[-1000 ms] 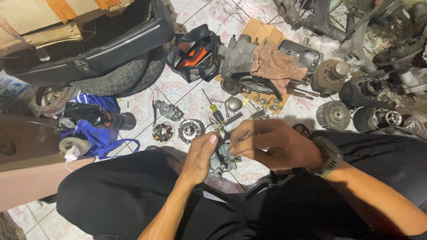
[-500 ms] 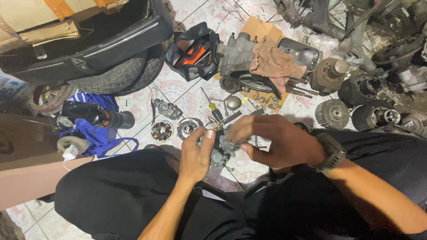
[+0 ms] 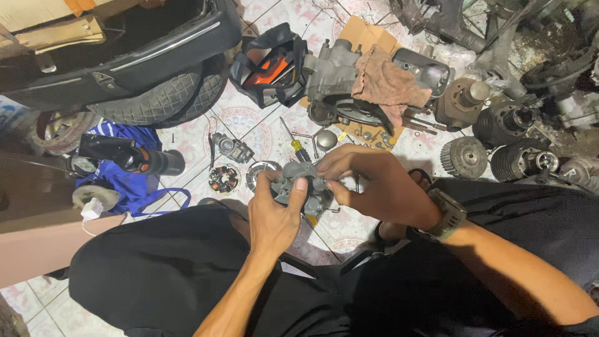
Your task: The person sits on the floor surrounded by disassembled mechanical parts and tools. They handle a small metal component, then pick up a larger metallic assembly and apply liquid from a bottle onto it.
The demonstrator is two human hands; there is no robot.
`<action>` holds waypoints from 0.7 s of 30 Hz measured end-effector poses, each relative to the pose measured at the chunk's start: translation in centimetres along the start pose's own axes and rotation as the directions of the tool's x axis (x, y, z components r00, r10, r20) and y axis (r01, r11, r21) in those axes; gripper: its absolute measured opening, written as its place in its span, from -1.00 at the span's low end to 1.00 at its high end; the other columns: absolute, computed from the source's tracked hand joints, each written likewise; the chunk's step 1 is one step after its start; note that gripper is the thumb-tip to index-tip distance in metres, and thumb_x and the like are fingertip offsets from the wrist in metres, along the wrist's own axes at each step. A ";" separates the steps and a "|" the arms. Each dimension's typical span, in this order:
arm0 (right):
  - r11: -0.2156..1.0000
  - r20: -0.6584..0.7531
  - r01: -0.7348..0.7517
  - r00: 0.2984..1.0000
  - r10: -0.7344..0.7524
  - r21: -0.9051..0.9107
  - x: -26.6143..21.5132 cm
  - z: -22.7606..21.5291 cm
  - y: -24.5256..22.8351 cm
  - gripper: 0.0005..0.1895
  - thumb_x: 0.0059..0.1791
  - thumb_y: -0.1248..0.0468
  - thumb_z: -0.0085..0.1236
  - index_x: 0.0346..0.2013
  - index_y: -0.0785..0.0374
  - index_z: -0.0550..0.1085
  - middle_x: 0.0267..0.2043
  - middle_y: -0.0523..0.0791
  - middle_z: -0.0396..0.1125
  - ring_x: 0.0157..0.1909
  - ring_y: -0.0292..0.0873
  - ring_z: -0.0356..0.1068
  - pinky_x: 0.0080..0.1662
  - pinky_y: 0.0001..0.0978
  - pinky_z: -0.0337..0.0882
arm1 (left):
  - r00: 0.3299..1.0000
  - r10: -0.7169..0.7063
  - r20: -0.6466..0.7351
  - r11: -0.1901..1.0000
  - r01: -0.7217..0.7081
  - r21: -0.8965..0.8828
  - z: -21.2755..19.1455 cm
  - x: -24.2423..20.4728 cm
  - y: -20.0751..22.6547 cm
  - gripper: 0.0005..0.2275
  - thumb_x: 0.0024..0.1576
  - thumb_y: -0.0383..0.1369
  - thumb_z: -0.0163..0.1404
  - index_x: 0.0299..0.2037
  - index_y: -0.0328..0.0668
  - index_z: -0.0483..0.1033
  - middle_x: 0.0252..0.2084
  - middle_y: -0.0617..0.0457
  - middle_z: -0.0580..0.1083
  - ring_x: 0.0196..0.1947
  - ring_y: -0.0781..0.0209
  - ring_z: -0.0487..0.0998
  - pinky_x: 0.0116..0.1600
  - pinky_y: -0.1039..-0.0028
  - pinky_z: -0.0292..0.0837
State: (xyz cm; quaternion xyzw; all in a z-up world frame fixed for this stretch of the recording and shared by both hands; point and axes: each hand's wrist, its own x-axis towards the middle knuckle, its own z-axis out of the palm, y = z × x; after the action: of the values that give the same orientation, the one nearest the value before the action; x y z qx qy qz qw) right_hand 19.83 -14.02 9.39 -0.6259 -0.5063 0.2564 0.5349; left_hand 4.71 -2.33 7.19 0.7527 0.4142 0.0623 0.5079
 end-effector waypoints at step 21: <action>0.976 -0.049 0.119 0.990 -0.130 -0.185 0.0 1.0 1.7 -0.88 -0.14 0.42 0.17 -0.35 0.25 0.42 -0.24 -0.06 0.38 -0.20 0.03 0.46 -0.21 -0.23 0.41 | 0.996 -0.077 -0.043 0.997 0.077 0.004 0.3 0.4 0.1 -0.54 0.08 -0.03 -0.07 -0.07 -0.34 0.31 -0.18 -0.47 0.42 -0.04 -0.49 0.41 -0.02 -0.08 0.28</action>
State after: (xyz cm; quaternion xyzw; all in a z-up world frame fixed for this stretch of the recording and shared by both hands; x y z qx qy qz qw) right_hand 19.64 -13.45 7.49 -0.6467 -0.5491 0.1561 0.5060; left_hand 5.22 -2.24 7.03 0.7361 0.4537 0.0577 0.4990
